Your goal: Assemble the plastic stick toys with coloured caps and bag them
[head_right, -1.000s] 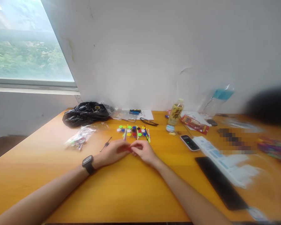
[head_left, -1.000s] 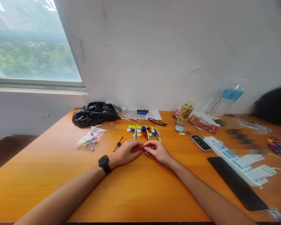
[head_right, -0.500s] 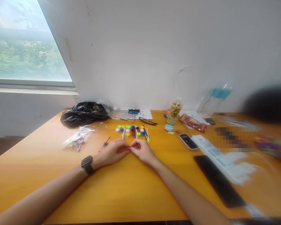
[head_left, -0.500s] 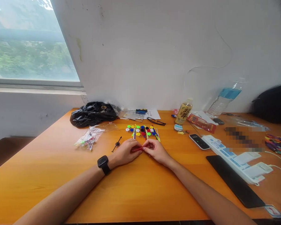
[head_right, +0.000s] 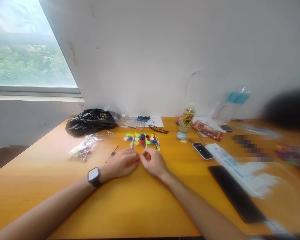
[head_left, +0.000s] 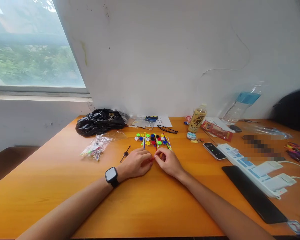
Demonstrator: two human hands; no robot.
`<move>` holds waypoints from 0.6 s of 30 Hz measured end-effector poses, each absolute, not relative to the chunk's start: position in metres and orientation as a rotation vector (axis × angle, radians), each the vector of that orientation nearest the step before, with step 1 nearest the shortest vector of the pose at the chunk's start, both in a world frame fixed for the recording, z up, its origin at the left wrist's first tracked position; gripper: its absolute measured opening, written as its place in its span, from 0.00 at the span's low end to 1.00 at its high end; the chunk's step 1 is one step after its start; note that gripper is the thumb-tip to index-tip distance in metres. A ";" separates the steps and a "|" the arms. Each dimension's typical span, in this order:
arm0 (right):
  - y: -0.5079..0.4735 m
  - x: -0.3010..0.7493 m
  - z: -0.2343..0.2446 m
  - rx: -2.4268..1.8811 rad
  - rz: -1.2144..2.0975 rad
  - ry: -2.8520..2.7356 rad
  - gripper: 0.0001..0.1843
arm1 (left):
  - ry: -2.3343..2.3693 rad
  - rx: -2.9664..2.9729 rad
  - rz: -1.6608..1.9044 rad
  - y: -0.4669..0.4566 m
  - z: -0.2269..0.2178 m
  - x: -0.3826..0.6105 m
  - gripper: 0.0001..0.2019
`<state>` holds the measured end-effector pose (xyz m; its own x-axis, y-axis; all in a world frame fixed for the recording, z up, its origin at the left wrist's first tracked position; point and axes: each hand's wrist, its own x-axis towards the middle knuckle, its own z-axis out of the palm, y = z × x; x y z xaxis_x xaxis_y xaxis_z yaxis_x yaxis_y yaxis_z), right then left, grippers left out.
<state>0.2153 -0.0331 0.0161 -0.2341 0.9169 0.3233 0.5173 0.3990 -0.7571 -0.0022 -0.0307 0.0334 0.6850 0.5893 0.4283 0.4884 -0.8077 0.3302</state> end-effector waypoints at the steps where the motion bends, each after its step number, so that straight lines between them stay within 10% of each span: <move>1: -0.033 0.217 0.018 -1.254 0.623 -1.877 0.09 | 0.873 2.720 0.773 -0.031 0.034 -0.001 0.05; 13: -0.026 0.230 0.026 -1.293 0.624 -1.779 0.19 | 0.877 2.645 0.808 -0.034 0.028 0.000 0.01; 18: -0.027 0.229 0.031 -1.199 0.836 -1.792 0.20 | 0.938 2.610 0.953 -0.039 0.032 -0.003 0.18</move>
